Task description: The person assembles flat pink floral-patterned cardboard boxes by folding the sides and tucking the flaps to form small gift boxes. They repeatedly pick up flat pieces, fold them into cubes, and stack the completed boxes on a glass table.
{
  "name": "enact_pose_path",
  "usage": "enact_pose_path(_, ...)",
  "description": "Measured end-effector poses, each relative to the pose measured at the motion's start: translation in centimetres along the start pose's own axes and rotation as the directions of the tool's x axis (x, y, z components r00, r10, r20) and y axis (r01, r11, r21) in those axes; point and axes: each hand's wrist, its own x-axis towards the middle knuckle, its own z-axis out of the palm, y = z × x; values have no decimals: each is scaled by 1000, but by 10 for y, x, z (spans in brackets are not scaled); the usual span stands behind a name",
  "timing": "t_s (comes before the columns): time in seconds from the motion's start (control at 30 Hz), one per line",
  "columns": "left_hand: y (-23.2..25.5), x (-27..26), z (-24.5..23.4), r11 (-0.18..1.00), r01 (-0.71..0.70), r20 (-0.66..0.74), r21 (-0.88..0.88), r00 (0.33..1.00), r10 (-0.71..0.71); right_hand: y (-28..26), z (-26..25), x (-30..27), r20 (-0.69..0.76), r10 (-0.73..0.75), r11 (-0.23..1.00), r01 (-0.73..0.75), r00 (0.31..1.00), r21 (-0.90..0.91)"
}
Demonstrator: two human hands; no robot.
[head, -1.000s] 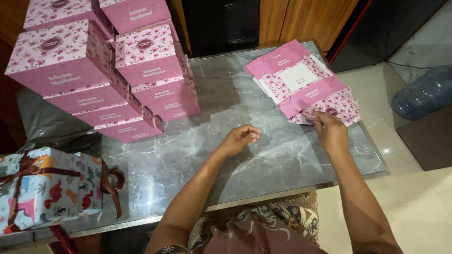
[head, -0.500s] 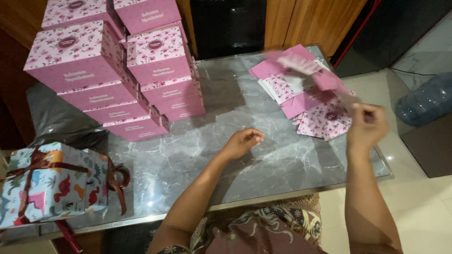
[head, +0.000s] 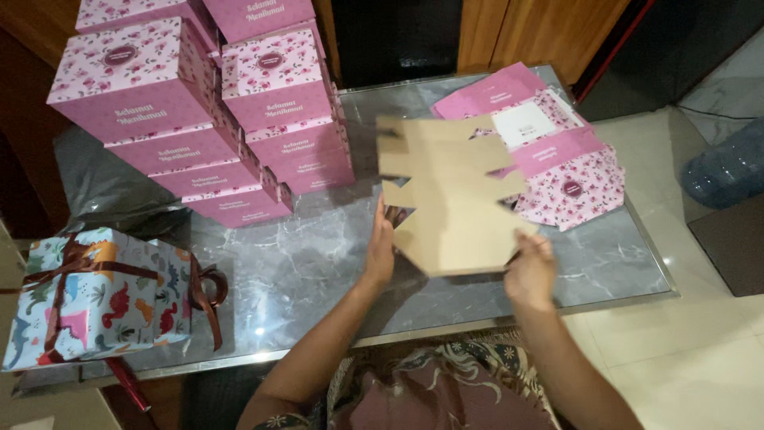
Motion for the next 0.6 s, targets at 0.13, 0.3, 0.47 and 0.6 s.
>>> enact_pose_path(0.13,-9,-19,14,999,51,-216,-2,975,-50,43,-6,-10,94,-128,978,142,987,-156)
enact_pose_path(0.3,-23,-30,17,997,12,-268,73,963,8,12,29,-53,71,144,427,3,987,-904)
enact_pose_path(0.47,-20,-32,30,945,-77,-96,319,989,113,-20,83,-85,480,370,-160,564,795,-810)
enact_pose_path(0.6,-2,-28,33,673,-252,204,695,967,151,-33,106,-98,318,650,-419,675,690,-608)
